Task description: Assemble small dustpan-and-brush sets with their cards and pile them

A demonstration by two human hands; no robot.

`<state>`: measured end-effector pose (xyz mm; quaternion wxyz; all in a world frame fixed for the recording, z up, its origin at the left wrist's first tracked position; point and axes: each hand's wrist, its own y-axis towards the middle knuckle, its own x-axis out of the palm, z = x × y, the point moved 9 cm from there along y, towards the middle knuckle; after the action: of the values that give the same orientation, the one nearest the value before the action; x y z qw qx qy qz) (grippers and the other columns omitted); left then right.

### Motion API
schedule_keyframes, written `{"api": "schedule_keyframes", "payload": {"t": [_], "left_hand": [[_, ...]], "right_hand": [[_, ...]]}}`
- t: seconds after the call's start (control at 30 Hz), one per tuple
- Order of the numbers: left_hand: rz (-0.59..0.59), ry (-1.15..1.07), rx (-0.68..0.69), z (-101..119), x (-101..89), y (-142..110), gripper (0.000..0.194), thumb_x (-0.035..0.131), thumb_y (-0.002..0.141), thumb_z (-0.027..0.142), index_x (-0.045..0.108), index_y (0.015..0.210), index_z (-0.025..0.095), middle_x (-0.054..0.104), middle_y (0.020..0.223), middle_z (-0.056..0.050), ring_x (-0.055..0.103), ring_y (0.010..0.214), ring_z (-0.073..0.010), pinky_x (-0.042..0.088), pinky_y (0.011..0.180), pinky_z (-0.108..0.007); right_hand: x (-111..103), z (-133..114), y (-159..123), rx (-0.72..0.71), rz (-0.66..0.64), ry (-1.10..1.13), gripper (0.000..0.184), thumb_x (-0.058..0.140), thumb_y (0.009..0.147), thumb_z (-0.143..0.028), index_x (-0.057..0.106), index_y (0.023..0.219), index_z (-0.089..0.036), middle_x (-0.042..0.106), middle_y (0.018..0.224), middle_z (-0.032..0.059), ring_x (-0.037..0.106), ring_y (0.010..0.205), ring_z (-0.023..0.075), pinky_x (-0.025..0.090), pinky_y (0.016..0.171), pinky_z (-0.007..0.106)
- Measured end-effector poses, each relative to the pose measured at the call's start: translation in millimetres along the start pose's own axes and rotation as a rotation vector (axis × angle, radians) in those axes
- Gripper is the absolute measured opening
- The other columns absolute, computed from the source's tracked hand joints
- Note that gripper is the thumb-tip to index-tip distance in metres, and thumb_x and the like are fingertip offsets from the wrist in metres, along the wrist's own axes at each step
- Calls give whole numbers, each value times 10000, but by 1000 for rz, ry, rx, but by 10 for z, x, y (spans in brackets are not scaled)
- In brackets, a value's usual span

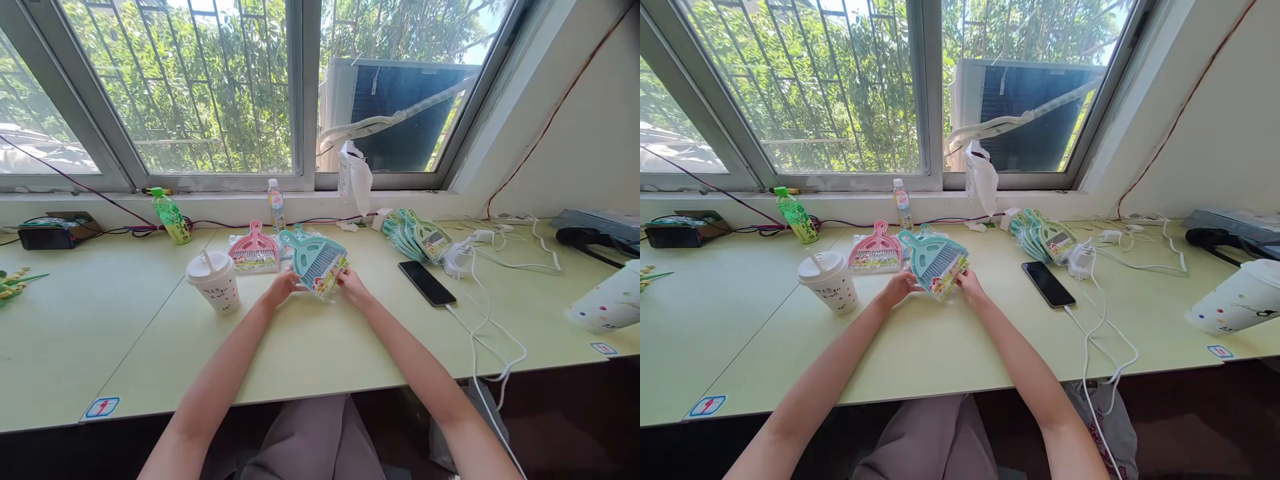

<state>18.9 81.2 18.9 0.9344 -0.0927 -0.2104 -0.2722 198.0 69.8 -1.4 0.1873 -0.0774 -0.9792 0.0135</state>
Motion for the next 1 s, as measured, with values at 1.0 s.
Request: {"api": "schedule_keyframes", "payload": {"t": [1.0], "left_hand": [[428,-287,421,511,-726,-7,376,494,922,312,491,1289,233,677,956,-16,678,825,-87,559,850,-228]], "right_hand": [[-719,-288,110,-86,333,115,355,803,619,-236,566,883,-220,720,910,35,695,847,202,595,732,338]]}}
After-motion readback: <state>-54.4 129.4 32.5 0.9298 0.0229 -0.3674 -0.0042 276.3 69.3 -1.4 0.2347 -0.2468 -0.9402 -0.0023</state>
